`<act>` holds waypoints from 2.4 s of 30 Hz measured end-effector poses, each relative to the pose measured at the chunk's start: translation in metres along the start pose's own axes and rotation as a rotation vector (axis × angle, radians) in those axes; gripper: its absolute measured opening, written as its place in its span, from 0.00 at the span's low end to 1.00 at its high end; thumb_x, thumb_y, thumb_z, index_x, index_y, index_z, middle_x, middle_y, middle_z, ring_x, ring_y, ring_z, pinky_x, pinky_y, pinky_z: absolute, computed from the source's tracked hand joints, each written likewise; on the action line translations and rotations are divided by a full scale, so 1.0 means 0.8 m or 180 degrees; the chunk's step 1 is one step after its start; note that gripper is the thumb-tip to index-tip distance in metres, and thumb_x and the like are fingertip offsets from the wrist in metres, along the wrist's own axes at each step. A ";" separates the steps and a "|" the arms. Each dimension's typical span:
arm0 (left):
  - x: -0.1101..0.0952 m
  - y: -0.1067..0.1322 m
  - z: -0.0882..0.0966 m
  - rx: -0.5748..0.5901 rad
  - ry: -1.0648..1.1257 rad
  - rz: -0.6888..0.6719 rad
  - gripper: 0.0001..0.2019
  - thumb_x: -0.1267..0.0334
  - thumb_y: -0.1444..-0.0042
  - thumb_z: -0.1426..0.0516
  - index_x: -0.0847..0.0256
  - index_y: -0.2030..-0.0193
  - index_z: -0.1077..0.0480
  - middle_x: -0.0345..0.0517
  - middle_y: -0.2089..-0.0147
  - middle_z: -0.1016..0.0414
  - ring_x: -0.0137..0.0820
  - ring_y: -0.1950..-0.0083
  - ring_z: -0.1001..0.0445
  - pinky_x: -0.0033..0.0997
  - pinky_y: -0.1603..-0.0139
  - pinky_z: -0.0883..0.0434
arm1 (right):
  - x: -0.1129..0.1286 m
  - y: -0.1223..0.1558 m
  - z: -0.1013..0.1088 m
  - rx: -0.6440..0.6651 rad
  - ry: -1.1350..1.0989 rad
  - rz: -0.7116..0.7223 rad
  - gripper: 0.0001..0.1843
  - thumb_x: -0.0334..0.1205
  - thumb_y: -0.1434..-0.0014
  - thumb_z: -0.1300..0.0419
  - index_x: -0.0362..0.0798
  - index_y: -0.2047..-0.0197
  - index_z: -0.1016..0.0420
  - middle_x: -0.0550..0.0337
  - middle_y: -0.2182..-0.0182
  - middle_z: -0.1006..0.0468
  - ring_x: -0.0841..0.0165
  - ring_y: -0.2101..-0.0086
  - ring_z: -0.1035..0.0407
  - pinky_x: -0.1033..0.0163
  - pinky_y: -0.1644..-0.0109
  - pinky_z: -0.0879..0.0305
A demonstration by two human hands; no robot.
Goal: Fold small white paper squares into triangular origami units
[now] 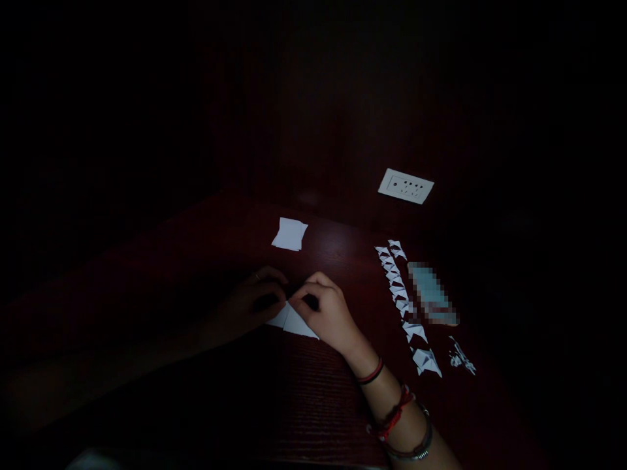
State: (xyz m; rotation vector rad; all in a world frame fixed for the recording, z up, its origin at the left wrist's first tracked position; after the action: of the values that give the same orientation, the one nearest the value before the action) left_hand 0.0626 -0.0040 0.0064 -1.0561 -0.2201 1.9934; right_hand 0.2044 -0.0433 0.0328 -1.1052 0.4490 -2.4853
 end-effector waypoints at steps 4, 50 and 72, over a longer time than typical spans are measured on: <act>-0.002 -0.001 0.001 0.0046 0.0023 -0.0024 0.03 0.68 0.47 0.48 0.61 0.69 0.33 0.42 0.57 0.39 0.31 0.55 0.36 0.32 0.53 0.37 | 0.004 0.000 0.001 0.0121 0.0005 0.0139 0.04 0.30 0.48 0.44 0.46 0.70 0.28 0.61 0.70 0.35 0.72 0.67 0.38 0.67 0.63 0.41; 0.024 0.011 -0.007 0.0967 -0.1106 -0.0660 0.11 0.58 0.43 0.47 0.55 0.54 0.32 0.43 0.51 0.30 0.35 0.50 0.34 0.37 0.47 0.43 | -0.067 0.001 -0.002 0.0301 -0.0024 -0.1172 0.07 0.34 0.50 0.45 0.45 0.66 0.30 0.59 0.70 0.28 0.72 0.69 0.35 0.65 0.62 0.40; 0.012 0.005 0.000 0.1196 -0.0780 -0.1370 0.16 0.72 0.46 0.47 0.47 0.55 0.31 0.40 0.59 0.30 0.30 0.60 0.35 0.30 0.58 0.41 | -0.049 0.010 0.006 -0.0270 -0.3596 -0.2736 0.07 0.31 0.48 0.46 0.45 0.64 0.30 0.57 0.71 0.25 0.69 0.68 0.28 0.60 0.61 0.32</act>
State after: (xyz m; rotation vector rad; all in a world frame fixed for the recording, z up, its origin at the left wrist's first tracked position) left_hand 0.0573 0.0012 -0.0012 -0.4763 -0.1756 1.6788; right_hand 0.2342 -0.0327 0.0075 -2.8530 -0.3406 -1.8471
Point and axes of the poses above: each hand's wrist, its own y-axis away from the middle knuckle, its own z-axis out of the back of the hand, x = y × z, the point moved 4 cm from there along -y, towards the middle knuckle
